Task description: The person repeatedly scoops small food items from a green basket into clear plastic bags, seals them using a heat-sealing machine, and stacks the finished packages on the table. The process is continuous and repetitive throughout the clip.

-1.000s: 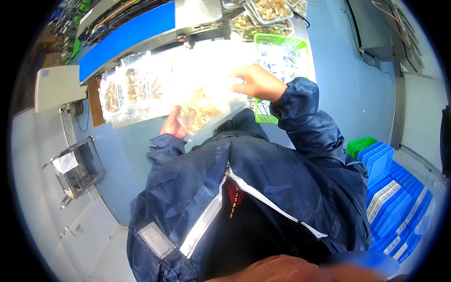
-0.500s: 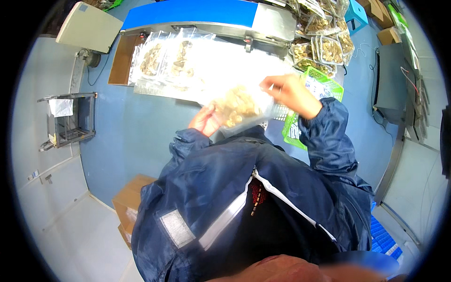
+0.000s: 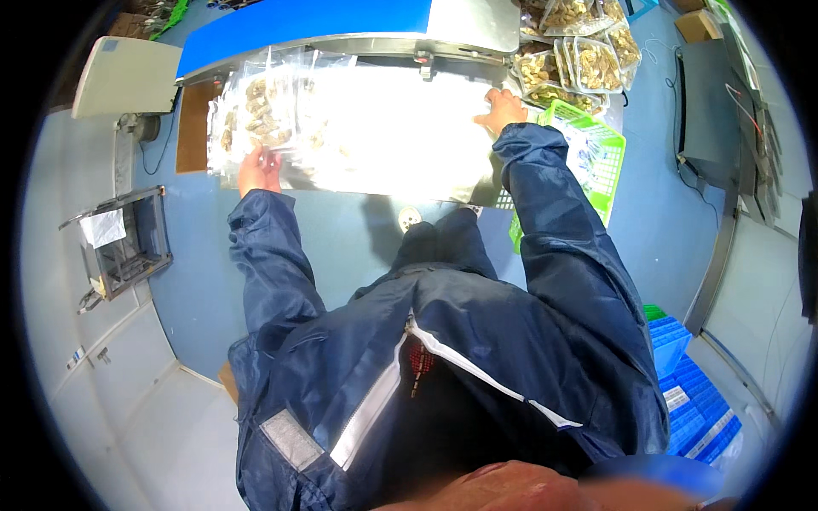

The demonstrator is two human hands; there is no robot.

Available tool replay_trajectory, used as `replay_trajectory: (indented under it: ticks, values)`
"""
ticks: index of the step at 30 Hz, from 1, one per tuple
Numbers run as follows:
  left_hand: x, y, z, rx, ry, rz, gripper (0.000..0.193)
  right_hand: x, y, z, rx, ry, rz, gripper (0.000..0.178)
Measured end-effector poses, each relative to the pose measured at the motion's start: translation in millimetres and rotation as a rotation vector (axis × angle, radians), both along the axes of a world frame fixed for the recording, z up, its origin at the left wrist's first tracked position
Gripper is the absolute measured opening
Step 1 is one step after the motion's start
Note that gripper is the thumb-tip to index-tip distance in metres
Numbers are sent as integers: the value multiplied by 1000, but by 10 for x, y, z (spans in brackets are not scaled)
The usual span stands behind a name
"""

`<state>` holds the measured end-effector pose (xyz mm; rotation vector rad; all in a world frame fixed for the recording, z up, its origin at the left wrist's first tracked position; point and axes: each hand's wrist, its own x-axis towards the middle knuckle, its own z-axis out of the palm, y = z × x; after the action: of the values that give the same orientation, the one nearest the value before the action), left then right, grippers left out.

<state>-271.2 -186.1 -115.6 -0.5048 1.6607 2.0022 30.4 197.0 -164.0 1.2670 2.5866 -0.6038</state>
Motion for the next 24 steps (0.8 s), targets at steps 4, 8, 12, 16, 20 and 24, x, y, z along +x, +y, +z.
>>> replay_trajectory:
  ticks: [4, 8, 12, 16, 20, 24]
  values:
    - [121, 48, -16, -209, 144, 120, 75, 185, 209, -4, -10, 221, 0, 39]
    - [824, 448, 464, -614, 861, 94, 74, 383, 27, 624, -159, 445, -65, 53]
    - [1658, 1094, 1067, -288, 1115, -590, 80, 520, -427, 1479, -608, 668, -14, 80]
    - [1902, 1642, 1255, 2, 720, -1171, 64, 578, -813, 2217, -800, 789, 47, 79]
    - [1748, 1659, 1135, 83, 321, -1334, 37, 962, -593, 2020, -978, 870, -198, 63]
    - [1936, 1790, 1233, -48, 770, -1158, 27, 1232, -509, 1939, -1216, 662, -230, 20]
